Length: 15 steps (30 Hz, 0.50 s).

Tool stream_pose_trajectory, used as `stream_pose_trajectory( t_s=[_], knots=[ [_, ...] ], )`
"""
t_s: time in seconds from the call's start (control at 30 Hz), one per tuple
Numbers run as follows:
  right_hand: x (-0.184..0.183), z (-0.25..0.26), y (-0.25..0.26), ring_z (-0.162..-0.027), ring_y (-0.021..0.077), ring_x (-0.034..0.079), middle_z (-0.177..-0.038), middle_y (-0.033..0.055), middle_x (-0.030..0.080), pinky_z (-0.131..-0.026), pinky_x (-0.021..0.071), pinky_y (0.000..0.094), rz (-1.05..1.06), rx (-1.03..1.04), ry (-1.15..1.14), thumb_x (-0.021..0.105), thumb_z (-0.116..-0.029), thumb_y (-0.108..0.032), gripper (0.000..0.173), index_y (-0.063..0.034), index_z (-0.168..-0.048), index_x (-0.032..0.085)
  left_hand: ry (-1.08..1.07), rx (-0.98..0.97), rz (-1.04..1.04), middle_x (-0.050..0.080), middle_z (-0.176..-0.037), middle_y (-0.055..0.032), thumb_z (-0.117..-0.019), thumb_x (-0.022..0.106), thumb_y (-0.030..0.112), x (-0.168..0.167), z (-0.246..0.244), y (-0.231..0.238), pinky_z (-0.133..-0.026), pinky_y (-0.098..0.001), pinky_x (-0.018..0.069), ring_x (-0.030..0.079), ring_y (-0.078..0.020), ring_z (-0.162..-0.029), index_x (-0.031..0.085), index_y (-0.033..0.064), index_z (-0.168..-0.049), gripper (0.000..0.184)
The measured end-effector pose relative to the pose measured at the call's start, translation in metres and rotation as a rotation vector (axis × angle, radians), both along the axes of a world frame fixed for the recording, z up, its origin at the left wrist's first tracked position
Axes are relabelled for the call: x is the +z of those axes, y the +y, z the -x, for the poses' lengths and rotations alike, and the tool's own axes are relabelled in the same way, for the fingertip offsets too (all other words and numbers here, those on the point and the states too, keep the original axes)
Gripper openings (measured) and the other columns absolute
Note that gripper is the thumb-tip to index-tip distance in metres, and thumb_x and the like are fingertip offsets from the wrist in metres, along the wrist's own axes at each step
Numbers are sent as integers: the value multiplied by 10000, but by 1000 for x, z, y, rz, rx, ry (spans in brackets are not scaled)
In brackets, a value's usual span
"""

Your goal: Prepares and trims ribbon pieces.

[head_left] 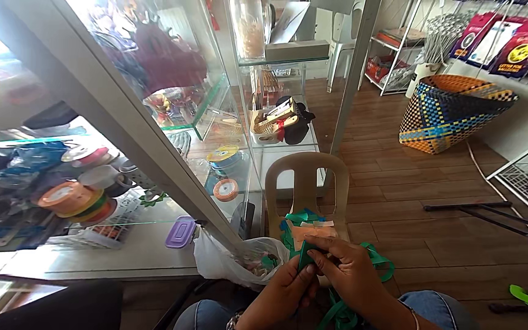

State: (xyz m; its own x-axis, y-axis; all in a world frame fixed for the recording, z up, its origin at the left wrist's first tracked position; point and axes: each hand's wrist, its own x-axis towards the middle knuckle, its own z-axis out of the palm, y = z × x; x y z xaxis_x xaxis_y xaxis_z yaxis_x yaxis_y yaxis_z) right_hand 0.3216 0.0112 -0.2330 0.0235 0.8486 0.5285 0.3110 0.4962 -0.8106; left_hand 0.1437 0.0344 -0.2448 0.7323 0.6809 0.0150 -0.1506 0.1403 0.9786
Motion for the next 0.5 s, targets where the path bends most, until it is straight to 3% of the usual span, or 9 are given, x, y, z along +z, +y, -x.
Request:
stream_pose_trajectory(
  t_s=[0.3, 0.5],
  knots=[
    [8, 1, -1, -837, 7, 705, -1002, 28, 754, -732, 588, 142, 170, 48, 141, 691, -948, -119, 356, 23, -1274, 661, 3, 47, 43, 541, -721, 108, -1115, 379, 226, 2, -1, -2, -518, -141, 453, 504, 25, -566, 574, 166, -1063, 211],
    [10, -1, -1, -904, 16, 713, -1077, 34, 756, -789, 591, 152, 185, 62, 162, 673, -963, -130, 324, 10, -1256, 684, -34, 33, 70, 524, -707, 113, -1114, 381, 223, 1, -1, -2, -517, -138, 442, 494, 25, -559, 572, 160, -1058, 209]
  ],
)
